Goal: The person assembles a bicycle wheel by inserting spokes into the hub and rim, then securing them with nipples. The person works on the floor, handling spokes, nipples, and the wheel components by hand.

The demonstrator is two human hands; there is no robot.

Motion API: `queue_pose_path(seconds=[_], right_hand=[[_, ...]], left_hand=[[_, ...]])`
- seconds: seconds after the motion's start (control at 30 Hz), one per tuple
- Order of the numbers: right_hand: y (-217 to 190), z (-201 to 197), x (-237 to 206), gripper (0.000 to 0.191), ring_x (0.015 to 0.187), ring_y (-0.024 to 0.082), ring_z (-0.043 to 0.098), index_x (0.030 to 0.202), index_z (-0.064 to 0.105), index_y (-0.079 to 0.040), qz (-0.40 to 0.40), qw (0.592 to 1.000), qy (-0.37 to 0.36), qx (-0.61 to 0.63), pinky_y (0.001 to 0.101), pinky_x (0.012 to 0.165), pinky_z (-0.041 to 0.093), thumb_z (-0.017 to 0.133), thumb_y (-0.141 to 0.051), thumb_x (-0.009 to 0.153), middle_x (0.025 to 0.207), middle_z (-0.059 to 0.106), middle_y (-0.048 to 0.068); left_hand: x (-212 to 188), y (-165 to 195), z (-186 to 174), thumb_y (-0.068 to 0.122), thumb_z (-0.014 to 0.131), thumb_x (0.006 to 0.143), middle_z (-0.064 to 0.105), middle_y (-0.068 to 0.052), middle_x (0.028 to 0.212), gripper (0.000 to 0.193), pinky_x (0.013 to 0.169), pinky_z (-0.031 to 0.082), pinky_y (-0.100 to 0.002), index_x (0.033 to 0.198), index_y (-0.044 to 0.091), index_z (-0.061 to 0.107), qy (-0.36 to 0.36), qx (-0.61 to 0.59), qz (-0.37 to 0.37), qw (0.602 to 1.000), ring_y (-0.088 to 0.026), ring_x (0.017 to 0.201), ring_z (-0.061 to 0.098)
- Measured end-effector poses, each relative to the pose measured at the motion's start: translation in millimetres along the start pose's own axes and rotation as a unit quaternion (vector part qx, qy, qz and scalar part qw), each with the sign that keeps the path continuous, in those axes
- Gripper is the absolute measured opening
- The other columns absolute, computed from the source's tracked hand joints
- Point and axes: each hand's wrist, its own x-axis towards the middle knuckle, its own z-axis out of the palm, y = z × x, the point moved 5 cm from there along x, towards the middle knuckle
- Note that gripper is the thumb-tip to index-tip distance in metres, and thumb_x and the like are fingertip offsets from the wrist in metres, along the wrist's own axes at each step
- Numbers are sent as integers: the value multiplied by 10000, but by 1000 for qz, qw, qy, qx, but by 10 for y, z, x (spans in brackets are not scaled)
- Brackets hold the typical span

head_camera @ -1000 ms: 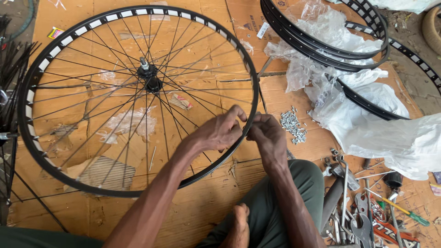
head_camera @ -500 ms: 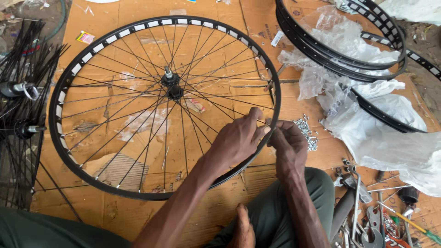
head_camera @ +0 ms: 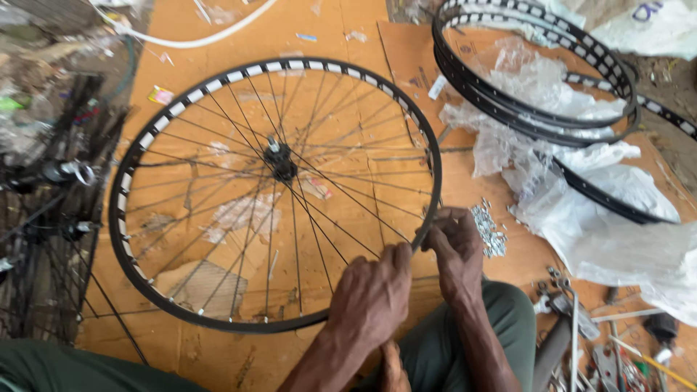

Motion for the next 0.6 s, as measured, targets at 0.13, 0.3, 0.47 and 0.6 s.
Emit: queue_pose_path(seconds=[0.13,0.3,0.47,0.6], right_hand=[[35,-16,29,223,763,168,669,1175,579,-7,56,997,25,45,299,692,549,527,-23,959,921,717,129],[47,20,135,203,743,189,644,1145,601,10,84,993,82,11,326,666,526,579,-126,995,926,700,120],[144,40,188,309,754,185,630,1156,664,-5,177,980,86,-11,321,661,510,599,-264,1000,896,714,122],[369,2,178,342,740,205,660,1129,687,-11,225,969,67,-77,332,646,532,595,-312,996,855,730,138]], left_hand=[[-6,60,-150,219,709,895,652,-190,929,488,616,507,-423,1224,-103,547,27,6,62,998,-293,623,670],[108,58,-575,-26,692,707,641,-212,965,509,538,503,-376,1183,-141,551,-1,159,128,979,-269,648,660],[425,-223,-1628,13,500,1075,625,-222,683,213,284,420,-316,1253,-100,533,76,268,137,951,-189,387,591],[651,-576,-2354,2,468,1054,646,-222,686,206,223,348,-280,1196,-97,580,206,327,175,905,-109,287,474]])
